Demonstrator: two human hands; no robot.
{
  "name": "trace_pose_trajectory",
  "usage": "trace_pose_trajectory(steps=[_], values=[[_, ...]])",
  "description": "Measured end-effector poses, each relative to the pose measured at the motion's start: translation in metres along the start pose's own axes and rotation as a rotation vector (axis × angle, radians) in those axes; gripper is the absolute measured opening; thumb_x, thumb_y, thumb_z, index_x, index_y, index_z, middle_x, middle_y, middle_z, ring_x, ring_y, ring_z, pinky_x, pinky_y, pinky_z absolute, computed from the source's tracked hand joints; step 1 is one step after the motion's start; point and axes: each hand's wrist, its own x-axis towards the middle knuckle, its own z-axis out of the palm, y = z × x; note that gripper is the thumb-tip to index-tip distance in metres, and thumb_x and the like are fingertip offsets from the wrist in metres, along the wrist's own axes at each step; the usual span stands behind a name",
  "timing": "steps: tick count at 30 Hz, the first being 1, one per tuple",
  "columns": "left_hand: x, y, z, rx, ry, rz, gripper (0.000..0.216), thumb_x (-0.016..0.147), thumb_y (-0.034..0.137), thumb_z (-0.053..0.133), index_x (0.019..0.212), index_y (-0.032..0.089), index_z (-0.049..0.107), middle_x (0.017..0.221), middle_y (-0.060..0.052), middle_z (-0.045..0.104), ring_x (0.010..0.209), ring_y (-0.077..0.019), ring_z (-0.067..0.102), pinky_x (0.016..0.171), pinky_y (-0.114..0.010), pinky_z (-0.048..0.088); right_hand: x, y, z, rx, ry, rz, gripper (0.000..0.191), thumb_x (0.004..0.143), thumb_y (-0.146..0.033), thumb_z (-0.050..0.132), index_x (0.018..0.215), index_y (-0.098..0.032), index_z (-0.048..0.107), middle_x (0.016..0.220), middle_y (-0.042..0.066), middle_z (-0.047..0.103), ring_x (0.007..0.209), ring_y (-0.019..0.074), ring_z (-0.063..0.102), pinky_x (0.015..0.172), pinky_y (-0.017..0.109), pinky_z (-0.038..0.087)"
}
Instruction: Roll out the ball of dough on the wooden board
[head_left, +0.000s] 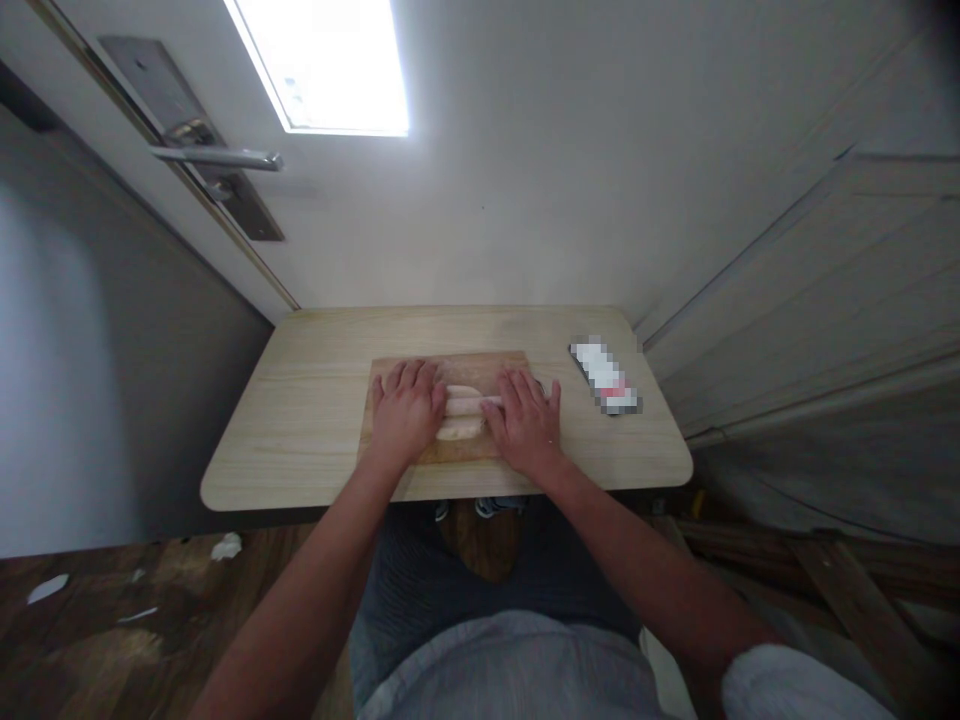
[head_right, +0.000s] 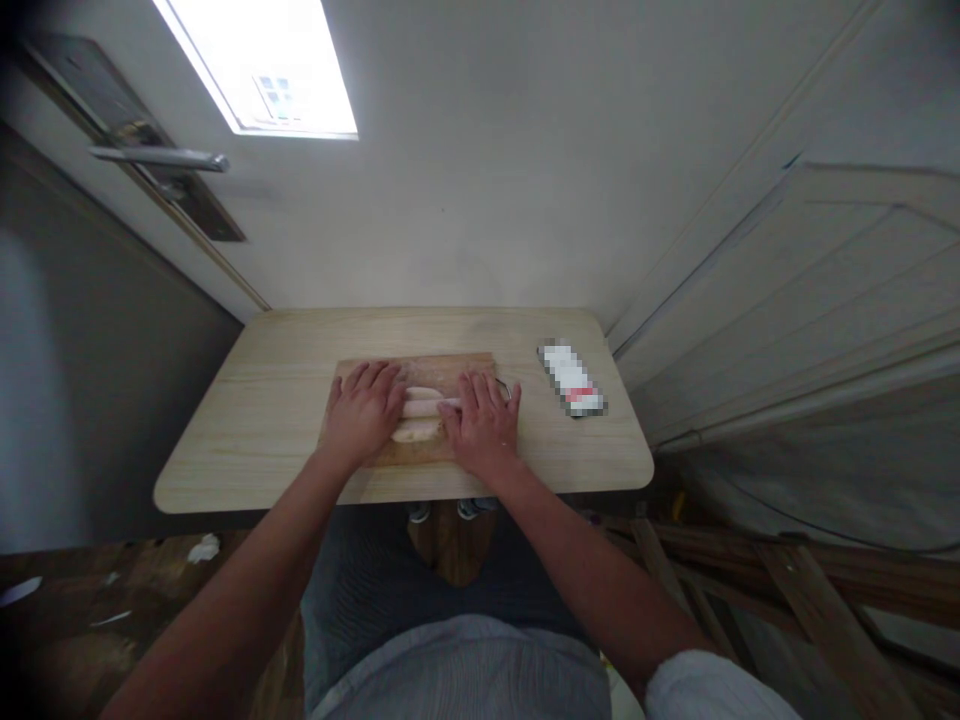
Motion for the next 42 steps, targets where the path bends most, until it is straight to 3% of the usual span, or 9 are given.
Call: trace_pose_trajectory(steps=[11,27,42], values=[[0.023,-0.006,0.007,-0.023,0.009,0.008,0.047,0.103,0.037,0.033,0.136,0.02,0.06,0.146,-0.014,0.059,0.136,-0.0335,0.05,0.114,-0.062,0.034,0.021,0.005,0.003,0.017,0.001,-0.008,0.052,0.106,-0.05,0.035,0.139,-0.016,0.058,0.144,0.017,0.06,0.137,0.0321,0.046,0.117,0.063,0.016],[-0.014,0.003,-0.006,-0.032,-0.002,0.017,0.048,0.104,0.04,0.03,0.137,0.021,0.06,0.148,-0.013,0.058,0.139,-0.0336,0.047,0.116,-0.063,0.032,-0.016,0.003,-0.002,-0.007,0.031,-0.06,0.058,0.105,-0.052,0.04,0.148,-0.015,0.049,0.152,0.017,0.052,0.144,0.0325,0.04,0.119,0.06,0.016],[-0.041,0.003,0.008,-0.105,0.074,0.017,0.052,0.104,0.042,0.03,0.142,0.019,0.057,0.149,-0.012,0.058,0.143,-0.0327,0.046,0.119,-0.061,0.028,-0.045,-0.004,-0.007,-0.012,0.052,-0.075,0.063,0.103,-0.055,0.041,0.15,-0.014,0.044,0.153,0.016,0.05,0.144,0.0326,0.037,0.121,0.06,0.014]])
